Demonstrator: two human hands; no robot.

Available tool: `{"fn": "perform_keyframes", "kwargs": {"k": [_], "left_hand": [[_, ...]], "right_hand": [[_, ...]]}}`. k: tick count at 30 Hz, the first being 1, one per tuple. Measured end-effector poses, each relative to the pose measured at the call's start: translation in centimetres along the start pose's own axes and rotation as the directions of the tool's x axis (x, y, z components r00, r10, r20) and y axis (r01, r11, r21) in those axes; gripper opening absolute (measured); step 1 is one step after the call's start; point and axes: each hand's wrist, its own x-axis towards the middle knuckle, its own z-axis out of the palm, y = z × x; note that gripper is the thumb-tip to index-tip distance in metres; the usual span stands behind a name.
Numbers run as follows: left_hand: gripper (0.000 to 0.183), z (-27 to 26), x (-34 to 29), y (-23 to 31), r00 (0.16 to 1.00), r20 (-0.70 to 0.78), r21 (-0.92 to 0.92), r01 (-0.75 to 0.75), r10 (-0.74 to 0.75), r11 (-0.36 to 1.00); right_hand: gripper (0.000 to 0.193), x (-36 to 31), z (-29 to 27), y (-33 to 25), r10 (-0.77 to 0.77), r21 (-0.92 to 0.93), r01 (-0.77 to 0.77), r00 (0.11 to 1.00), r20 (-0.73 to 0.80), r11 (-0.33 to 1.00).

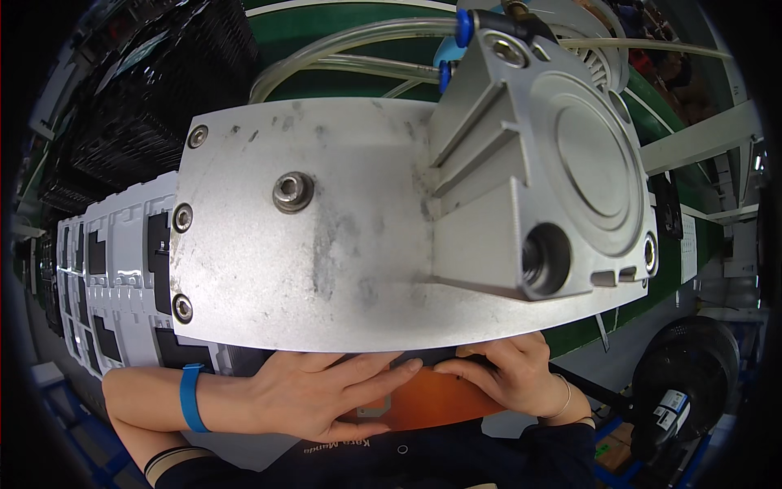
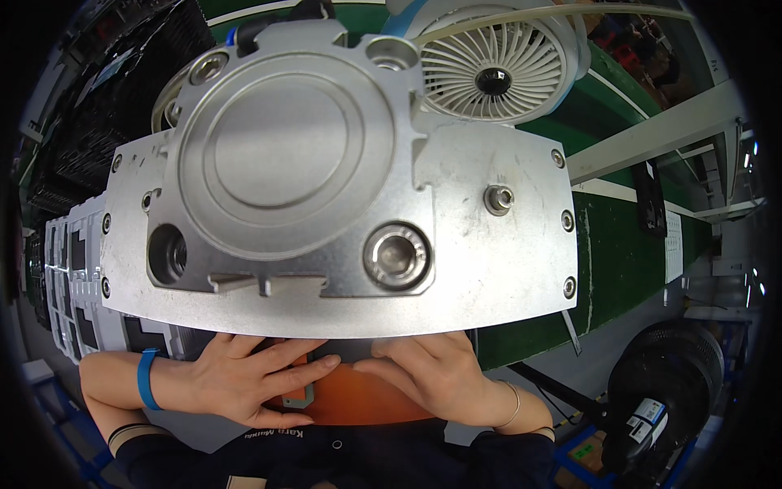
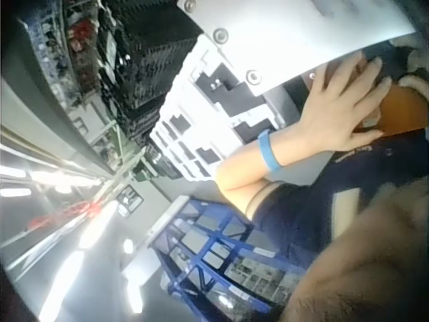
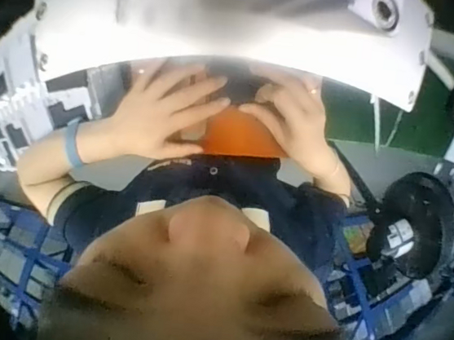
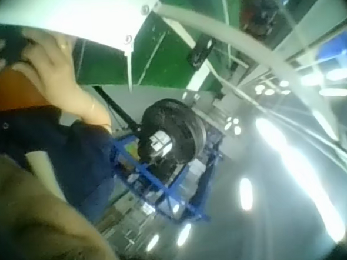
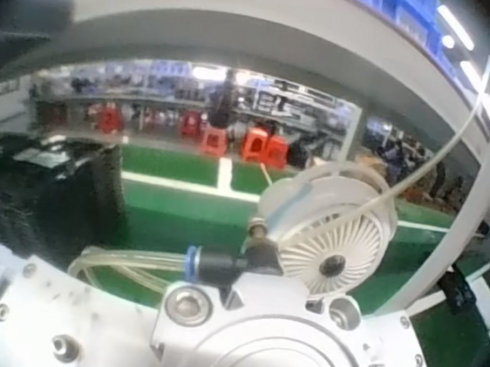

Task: The person repeatedly picks up small black rectangular components from a white tray and places them into a press machine. They operate the machine to process each component, then remove it and place it back into the tray. The person also uses a caliper to measure one of the components during the process.

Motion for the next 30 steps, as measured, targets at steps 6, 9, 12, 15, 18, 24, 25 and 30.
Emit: {"fn": "perform_keyframes", "kwargs": {"k": [6,9,12,15,18,24,25,30], "left_hand": [[0.065,-0.03,0.02,0.01,1.000,0.004,-0.007,0.001,-0.001,1.000],[0.064,-0.12,0.04,0.00,1.000,0.007,-0.015,0.001,-0.001,1.000],[0.064,-0.13,0.05,-0.04,1.000,0.002,-0.010,-0.005,0.005,1.000],[0.064,-0.06,0.09,-0.11,1.000,-0.010,-0.005,-0.012,0.012,1.000],[0.063,-0.05,0.15,-0.04,1.000,-0.014,-0.006,-0.007,0.007,1.000],[0.062,-0.02,0.05,0.24,1.000,-0.014,0.013,0.011,-0.010,1.000],[0.061,0.11,0.04,0.27,1.000,-0.021,0.008,0.019,-0.019,1.000],[0.060,0.08,0.14,0.32,0.999,-0.013,0.012,0.030,-0.030,0.999]], "right_hand": [[0.024,0.05,-0.17,-0.03,0.006,0.004,-0.006,1.000,0.017,1.000],[0.025,0.06,-0.07,-0.03,0.009,0.014,-0.009,1.000,0.010,1.000],[0.025,0.05,0.01,0.13,-0.012,0.007,0.012,1.000,-0.006,1.000],[0.025,-0.09,0.01,0.20,-0.010,0.015,0.010,1.000,0.000,1.000],[0.025,-0.01,-0.06,0.11,-0.012,0.012,0.012,1.000,0.000,1.000],[0.025,0.09,-0.08,-0.12,0.008,0.008,-0.008,1.000,0.013,1.000],[0.025,0.20,-0.18,-0.24,0.005,-0.010,-0.005,1.000,0.021,1.000],[0.026,0.57,-0.31,-0.44,-0.003,-0.028,0.004,0.999,0.032,1.000]]}}
